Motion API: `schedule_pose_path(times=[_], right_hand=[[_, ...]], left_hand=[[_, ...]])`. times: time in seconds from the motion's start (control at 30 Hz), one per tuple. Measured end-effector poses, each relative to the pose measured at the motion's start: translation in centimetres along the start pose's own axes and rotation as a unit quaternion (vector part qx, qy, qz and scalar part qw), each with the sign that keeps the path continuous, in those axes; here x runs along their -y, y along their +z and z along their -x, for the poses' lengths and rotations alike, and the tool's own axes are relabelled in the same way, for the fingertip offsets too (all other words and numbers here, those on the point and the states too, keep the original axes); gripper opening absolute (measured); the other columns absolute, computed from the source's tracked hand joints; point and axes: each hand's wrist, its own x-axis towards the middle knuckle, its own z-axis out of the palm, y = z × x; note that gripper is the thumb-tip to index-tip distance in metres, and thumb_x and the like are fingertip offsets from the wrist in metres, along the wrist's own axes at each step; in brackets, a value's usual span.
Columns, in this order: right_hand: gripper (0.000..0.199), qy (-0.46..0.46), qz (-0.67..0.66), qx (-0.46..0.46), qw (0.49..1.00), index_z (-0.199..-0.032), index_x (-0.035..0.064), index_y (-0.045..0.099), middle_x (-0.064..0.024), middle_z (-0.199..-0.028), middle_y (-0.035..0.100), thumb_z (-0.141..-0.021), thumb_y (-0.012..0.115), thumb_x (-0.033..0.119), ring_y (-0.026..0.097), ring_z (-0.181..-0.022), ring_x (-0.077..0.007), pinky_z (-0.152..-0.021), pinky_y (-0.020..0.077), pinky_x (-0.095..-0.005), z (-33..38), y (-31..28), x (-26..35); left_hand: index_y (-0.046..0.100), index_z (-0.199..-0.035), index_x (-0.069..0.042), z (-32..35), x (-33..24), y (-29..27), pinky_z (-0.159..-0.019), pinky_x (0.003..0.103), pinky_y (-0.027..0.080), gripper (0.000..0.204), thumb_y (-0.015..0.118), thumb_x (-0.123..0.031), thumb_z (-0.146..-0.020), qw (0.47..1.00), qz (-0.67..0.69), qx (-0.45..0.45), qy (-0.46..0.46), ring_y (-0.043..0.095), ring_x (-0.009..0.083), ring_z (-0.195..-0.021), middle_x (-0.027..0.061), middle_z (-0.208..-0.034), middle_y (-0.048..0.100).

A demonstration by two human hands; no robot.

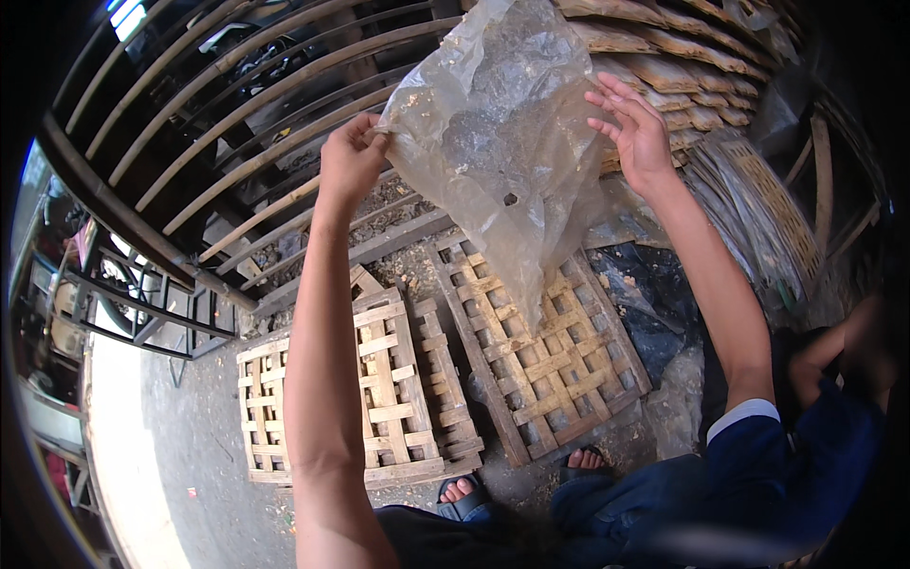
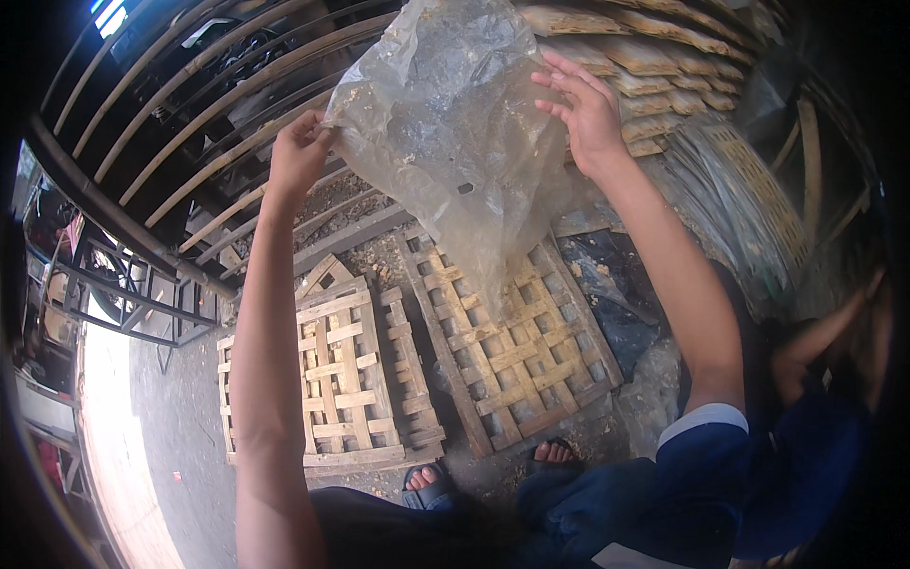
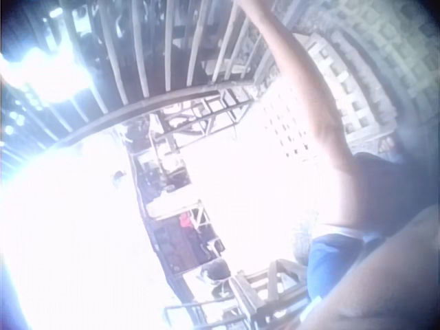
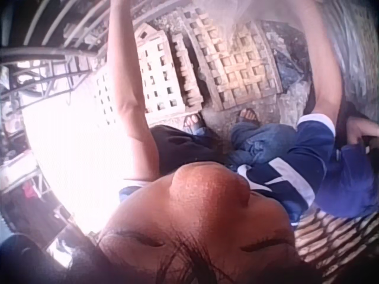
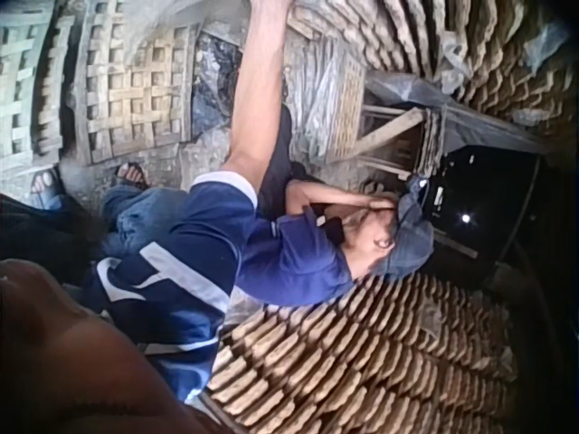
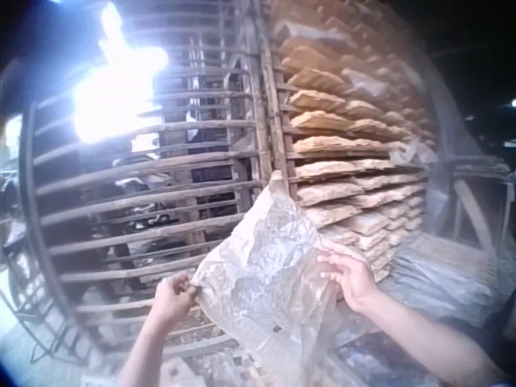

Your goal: The person sits on the floor and assembles wooden lattice trays by placing a plastic sheet on a tray, then positioning a wooden lattice frame on top. The person repeats this process with multiple trays, stacking them as they are completed.

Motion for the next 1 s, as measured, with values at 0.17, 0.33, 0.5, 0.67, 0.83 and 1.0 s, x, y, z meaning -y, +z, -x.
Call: schedule_pose_path(times=[0.17, 0.33, 0.5, 0.67, 0.83, 1.0], right_hand=[[0.046, -0.012, -0.066, 0.009, 0.998, -0.137, -0.0019, 0.050, -0.0166, -0.137, 0.057, -0.098, 0.047, 0.021, 0.055, -0.125, -0.0258, -0.099, 0.0466, -0.0407, -2.4, 0.3, 0.0], [0.046, 0.031, -0.118, 0.017, 0.992, -0.136, -0.0026, 0.049, -0.0187, -0.141, 0.054, -0.101, 0.041, 0.026, 0.048, -0.135, -0.0286, -0.110, 0.0426, -0.0483, -3.8, 1.7, -1.1], [0.040, 0.063, -0.211, -0.041, 0.975, -0.132, -0.0012, 0.049, -0.0188, -0.143, 0.046, -0.102, 0.040, 0.023, 0.053, -0.126, -0.0320, -0.108, 0.0455, -0.0518, -5.6, 3.0, -2.6], [0.043, 0.087, -0.158, -0.044, 0.983, -0.132, 0.0030, 0.051, -0.0155, -0.140, 0.052, -0.106, 0.031, 0.031, 0.056, -0.121, -0.0318, -0.101, 0.0480, -0.0544, -4.2, 2.6, -3.6], [0.046, 0.223, -0.071, -0.020, 0.972, -0.133, 0.0052, 0.053, -0.0123, -0.133, 0.058, -0.106, 0.033, 0.037, 0.058, -0.117, -0.0288, -0.095, 0.0503, -0.0515, -0.8, -4.1, -9.5], [0.047, 0.373, 0.071, 0.019, 0.925, -0.134, 0.0065, 0.054, -0.0104, -0.129, 0.061, -0.105, 0.040, 0.040, 0.060, -0.113, -0.0254, -0.089, 0.0519, -0.0487, 5.1, -11.8, -15.9]], left_hand=[[0.071, -0.108, -0.004, -1.3, -2.7, -5.4, -0.076, 0.023, 0.049, 0.016, 0.064, -0.009, -0.094, 0.993, 0.063, -0.055, 0.081, 0.061, 0.0059, -0.082, 0.0005, -0.088, 0.071], [0.072, -0.108, -0.005, -1.2, -5.3, -7.5, -0.071, 0.022, 0.048, 0.016, 0.063, -0.007, -0.094, 0.987, 0.046, -0.066, 0.137, 0.059, 0.0048, -0.078, -0.0008, -0.089, 0.070], [0.073, -0.101, -0.006, -0.8, -5.2, -7.4, -0.065, 0.019, 0.043, 0.015, 0.061, -0.003, -0.092, 0.989, 0.043, -0.016, 0.143, 0.054, 0.0034, -0.070, -0.0030, -0.086, 0.068], [0.071, -0.093, -0.005, 1.3, -7.2, -7.0, -0.085, 0.032, 0.049, 0.012, 0.064, -0.003, -0.083, 0.953, -0.072, 0.272, 0.113, 0.063, 0.0137, -0.087, 0.0030, -0.089, 0.070], [0.077, -0.104, -0.017, 4.8, -9.4, -1.0, -0.093, 0.037, 0.051, 0.027, 0.073, -0.013, -0.078, 0.839, -0.192, 0.509, -0.016, 0.068, 0.0181, -0.098, 0.0031, -0.104, 0.074], [0.070, -0.127, -0.023, 5.8, -4.0, 2.4, -0.101, 0.040, 0.050, 0.063, 0.085, -0.028, -0.066, 0.755, -0.237, 0.607, -0.078, 0.065, 0.0258, -0.116, 0.0079, -0.125, 0.070]])
